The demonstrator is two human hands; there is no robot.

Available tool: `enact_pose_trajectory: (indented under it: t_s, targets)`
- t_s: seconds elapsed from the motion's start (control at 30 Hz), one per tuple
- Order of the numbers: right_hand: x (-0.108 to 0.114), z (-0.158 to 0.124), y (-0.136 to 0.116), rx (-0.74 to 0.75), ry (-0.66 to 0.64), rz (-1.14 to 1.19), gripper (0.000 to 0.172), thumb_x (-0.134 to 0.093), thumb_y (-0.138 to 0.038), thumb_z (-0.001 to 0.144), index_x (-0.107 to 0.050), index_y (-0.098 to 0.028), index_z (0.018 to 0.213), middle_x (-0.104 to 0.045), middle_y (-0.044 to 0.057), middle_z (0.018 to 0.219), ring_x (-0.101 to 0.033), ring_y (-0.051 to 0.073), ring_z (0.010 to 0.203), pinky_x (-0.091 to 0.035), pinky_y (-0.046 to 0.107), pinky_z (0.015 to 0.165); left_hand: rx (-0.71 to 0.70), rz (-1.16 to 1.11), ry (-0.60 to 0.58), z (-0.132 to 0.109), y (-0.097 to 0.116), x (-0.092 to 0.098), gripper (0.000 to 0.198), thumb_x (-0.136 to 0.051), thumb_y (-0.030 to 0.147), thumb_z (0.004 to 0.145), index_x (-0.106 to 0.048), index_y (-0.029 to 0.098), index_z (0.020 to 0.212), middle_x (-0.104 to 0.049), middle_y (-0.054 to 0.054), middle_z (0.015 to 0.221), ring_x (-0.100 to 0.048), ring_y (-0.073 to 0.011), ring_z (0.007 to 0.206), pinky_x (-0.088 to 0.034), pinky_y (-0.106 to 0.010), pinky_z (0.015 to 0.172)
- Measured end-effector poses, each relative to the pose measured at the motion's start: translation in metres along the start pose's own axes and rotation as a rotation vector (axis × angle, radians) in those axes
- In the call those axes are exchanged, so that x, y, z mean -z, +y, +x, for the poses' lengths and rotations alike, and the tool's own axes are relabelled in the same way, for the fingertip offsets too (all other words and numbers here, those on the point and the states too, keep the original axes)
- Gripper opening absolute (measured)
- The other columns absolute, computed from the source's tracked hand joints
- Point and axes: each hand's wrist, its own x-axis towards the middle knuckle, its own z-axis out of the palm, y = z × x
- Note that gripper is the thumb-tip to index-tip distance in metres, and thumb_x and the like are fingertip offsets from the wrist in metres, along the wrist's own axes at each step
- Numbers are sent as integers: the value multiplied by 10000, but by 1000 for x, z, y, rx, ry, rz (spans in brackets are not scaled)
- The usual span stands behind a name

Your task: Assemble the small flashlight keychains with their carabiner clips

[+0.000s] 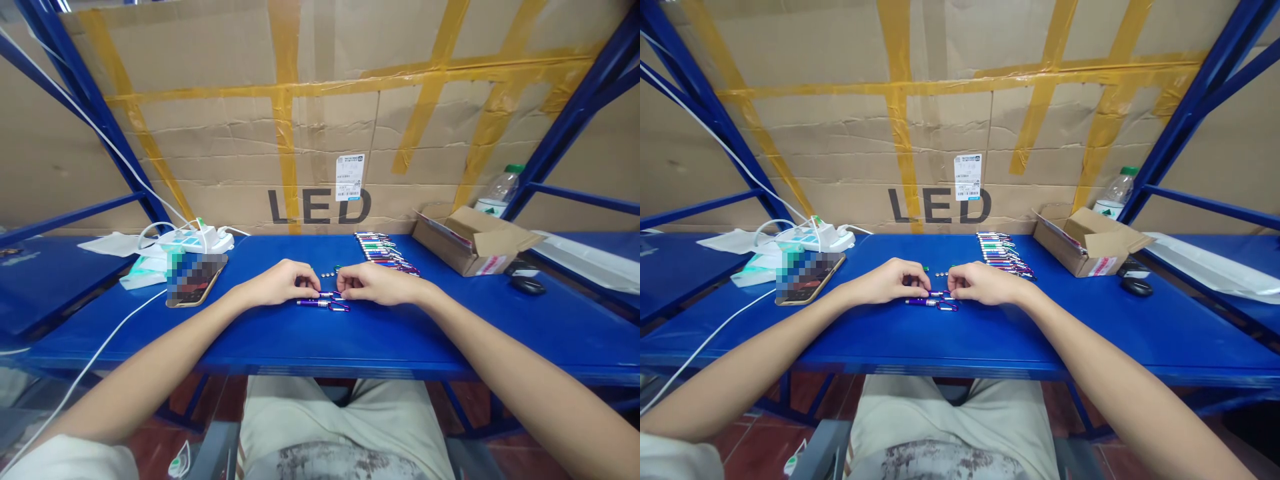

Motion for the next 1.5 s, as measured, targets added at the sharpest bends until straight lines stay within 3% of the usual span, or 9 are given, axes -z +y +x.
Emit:
enact_pose_trajectory:
  t_s: [0.17, 0.3, 0.37, 0.5, 0.63, 0.87, 1.17, 1.33, 1.5]
  targets:
    - [3, 1, 4, 30, 22, 11, 191, -653, -381, 987, -707, -198, 969, -732, 34, 880, -611, 187, 762, -440, 298, 706, 12, -33, -19, 0, 0, 1, 274, -819, 445, 938, -833, 188, 1035, -775, -49, 955, -689, -176, 819, -523, -280, 754]
    - [5, 6, 18, 90, 340, -219, 159, -595, -317, 1032, -704, -202, 1036, -737, 88, 1018, -629, 249, 934, -456, 370, 870, -43, 166, 140, 0, -4, 5, 239, -705, 419, 1033, -823, 217, 1080, -782, -62, 1058, -704, -213, 953, -516, -328, 885]
    - [1, 10, 22, 120, 423, -348, 171, -569, -286, 1054, -718, -207, 1073, -721, 117, 1094, -607, 287, 1041, -442, 419, 960, -44, 337, 219, 0, -9, 8, 248, -669, 414, 1057, -805, 225, 1141, -761, -79, 1133, -677, -252, 1061, -496, -377, 975]
    - [-14, 21, 23, 165, 376, -408, 283, -563, -348, 1097, -746, -228, 1276, -696, 140, 1220, -557, 323, 1118, -442, 460, 989, 40, 565, 235, 1, -21, 10, 355, -665, 448, 1056, -756, 229, 1319, -718, -111, 1255, -613, -299, 1142, -464, -425, 1015]
    - [-23, 30, 16, 156, 316, -447, 307, -582, -348, 1103, -769, -243, 1323, -700, 138, 1279, -522, 323, 1097, -435, 456, 941, 91, 633, 181, 3, -30, 9, 291, -633, 399, 1072, -791, 233, 1251, -729, -108, 1195, -595, -298, 1097, -445, -409, 977]
    - [-22, 36, 11, 110, 314, -464, 189, -606, -264, 1094, -790, -223, 1112, -729, 113, 1156, -506, 299, 1059, -374, 418, 880, 98, 579, 191, 5, -33, 7, 221, -632, 366, 1074, -776, 236, 1179, -750, -83, 1184, -600, -289, 1093, -431, -401, 961]
    - [-21, 36, 7, 76, 305, -380, 51, -678, -162, 970, -667, -205, 946, -700, 95, 1083, -487, 302, 1095, -369, 393, 886, 73, 345, 372, 11, -33, 1, 204, -680, 383, 1040, -734, 211, 1138, -787, -54, 1087, -655, -229, 940, -490, -375, 901]
    - [-19, 34, 12, 127, 304, -360, 66, -611, -190, 1021, -633, -215, 965, -686, 98, 1070, -490, 304, 1092, -380, 402, 898, 65, 268, 428, 12, -29, 0, 194, -703, 370, 1009, -738, 207, 1109, -786, -54, 1060, -677, -212, 891, -517, -369, 882]
    - [-12, 30, 19, 116, 436, -292, 63, -557, -252, 1061, -594, -221, 1020, -701, 94, 1040, -534, 294, 1054, -407, 404, 906, 65, 166, 473, 11, -25, -1, 247, -714, 408, 986, -748, 200, 1115, -787, -48, 1036, -658, -189, 821, -542, -350, 853]
